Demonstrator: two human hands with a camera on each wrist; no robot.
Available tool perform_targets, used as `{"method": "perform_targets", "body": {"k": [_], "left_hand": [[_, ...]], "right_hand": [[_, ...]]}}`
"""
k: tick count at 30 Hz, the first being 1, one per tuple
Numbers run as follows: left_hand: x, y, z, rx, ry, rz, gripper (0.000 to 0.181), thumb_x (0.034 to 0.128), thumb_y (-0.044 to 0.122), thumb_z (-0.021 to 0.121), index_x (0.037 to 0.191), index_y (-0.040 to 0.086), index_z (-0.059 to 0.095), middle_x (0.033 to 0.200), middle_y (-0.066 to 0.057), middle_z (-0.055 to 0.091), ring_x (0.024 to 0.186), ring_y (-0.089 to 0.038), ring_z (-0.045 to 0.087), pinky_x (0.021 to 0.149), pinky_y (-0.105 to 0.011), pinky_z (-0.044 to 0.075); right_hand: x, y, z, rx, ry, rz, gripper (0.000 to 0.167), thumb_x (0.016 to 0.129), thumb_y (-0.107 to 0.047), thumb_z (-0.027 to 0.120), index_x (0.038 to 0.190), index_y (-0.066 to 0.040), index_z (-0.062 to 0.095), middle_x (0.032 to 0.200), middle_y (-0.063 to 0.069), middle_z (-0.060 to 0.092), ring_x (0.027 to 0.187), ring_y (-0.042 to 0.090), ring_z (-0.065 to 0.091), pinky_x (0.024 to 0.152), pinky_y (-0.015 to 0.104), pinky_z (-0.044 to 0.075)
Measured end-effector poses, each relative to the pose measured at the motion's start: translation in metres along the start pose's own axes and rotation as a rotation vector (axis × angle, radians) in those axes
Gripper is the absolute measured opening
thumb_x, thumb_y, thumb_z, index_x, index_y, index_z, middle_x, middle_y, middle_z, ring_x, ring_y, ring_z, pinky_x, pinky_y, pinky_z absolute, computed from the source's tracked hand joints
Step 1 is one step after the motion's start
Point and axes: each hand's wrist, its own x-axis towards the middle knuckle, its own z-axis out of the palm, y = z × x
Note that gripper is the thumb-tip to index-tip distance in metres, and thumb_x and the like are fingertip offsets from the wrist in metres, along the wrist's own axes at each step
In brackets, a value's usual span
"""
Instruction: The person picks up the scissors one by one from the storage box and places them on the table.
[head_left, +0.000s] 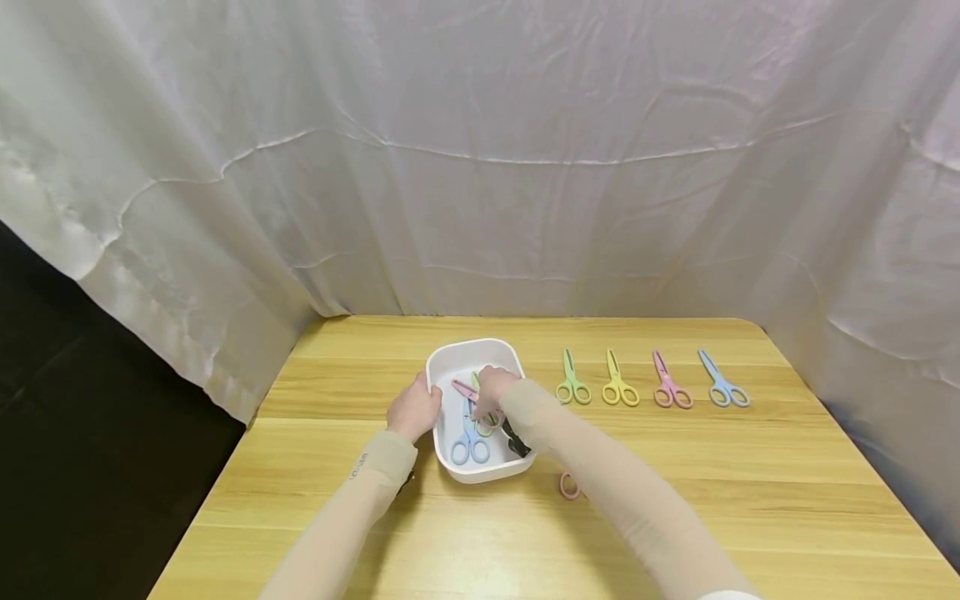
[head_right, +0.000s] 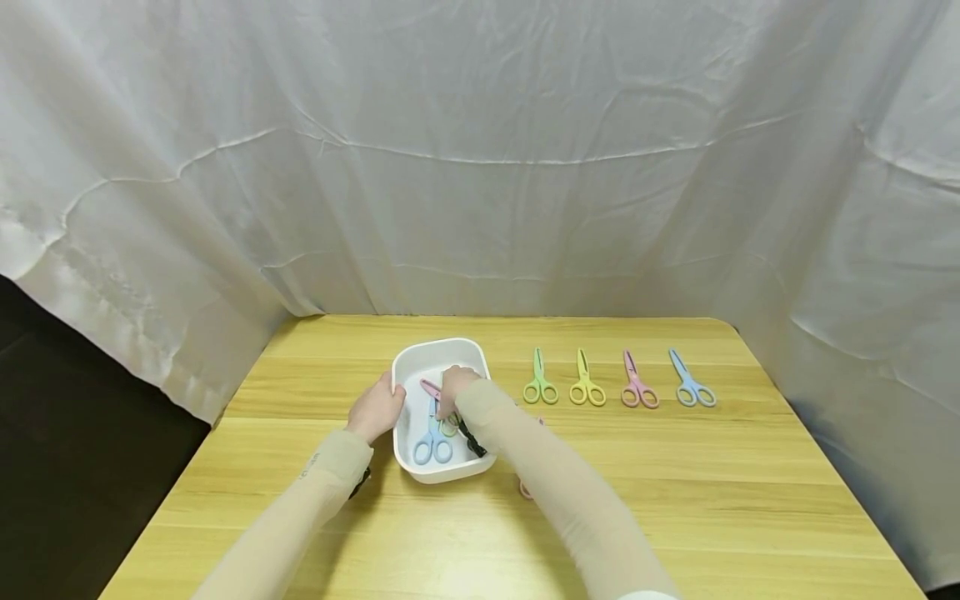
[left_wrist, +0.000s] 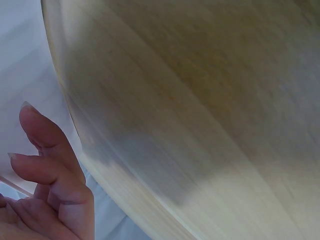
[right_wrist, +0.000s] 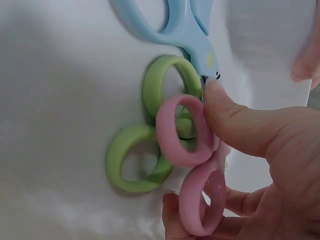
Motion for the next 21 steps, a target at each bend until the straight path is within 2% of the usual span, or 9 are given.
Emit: {"method": "perform_targets", "body": {"k": [8,13,19,21], "left_hand": [[0.0004,-0.0006,0.0000,0.005,0.005,0.004,0.051,0.1038,0.027,0.042,0.146,0.000,0.045,0.114,-0.021,0.072,0.082,-0.029,0.070,0.069,-0.040,0.054],[-0.0002,-0.0003,-0.0003,0.001,0.003,0.002,0.051,0.1038,0.028,0.042,0.147,0.000,0.044,0.114,-0.021,0.072,0.082,-0.029,0.070,0.070,-0.041,0.054],[-0.0012,-0.0001,-0.0007,0.001,0.004,0.007,0.052,0.1037,0.027,0.042,0.149,0.001,0.043,0.117,-0.022,0.071,0.084,-0.030,0.071,0.072,-0.043,0.055],[-0.0015,0.0001,-0.0007,0.001,0.005,0.007,0.052,0.1036,0.027,0.042,0.149,0.001,0.043,0.118,-0.022,0.071,0.084,-0.031,0.071,0.072,-0.043,0.056]], "right_hand": [[-0.0004,-0.0014,-0.0005,0.023,0.008,0.014,0.053,0.078,-0.030,0.087,0.113,-0.002,0.059,0.097,0.006,0.060,0.088,0.019,0.059,0.086,0.031,0.056],[0.0066,-0.0008,0.0004,0.037,0.000,0.020,0.044,0.075,-0.026,0.089,0.102,-0.003,0.062,0.093,0.007,0.064,0.084,0.020,0.062,0.075,0.029,0.056],[0.0051,-0.0004,-0.0003,0.000,-0.002,0.007,0.036,0.076,-0.027,0.088,0.095,-0.007,0.065,0.091,0.005,0.066,0.081,0.018,0.062,0.073,0.027,0.054],[0.0036,-0.0006,-0.0003,-0.015,0.003,0.001,0.036,0.076,-0.028,0.088,0.093,-0.007,0.065,0.089,0.004,0.065,0.079,0.017,0.061,0.069,0.026,0.052]]}}
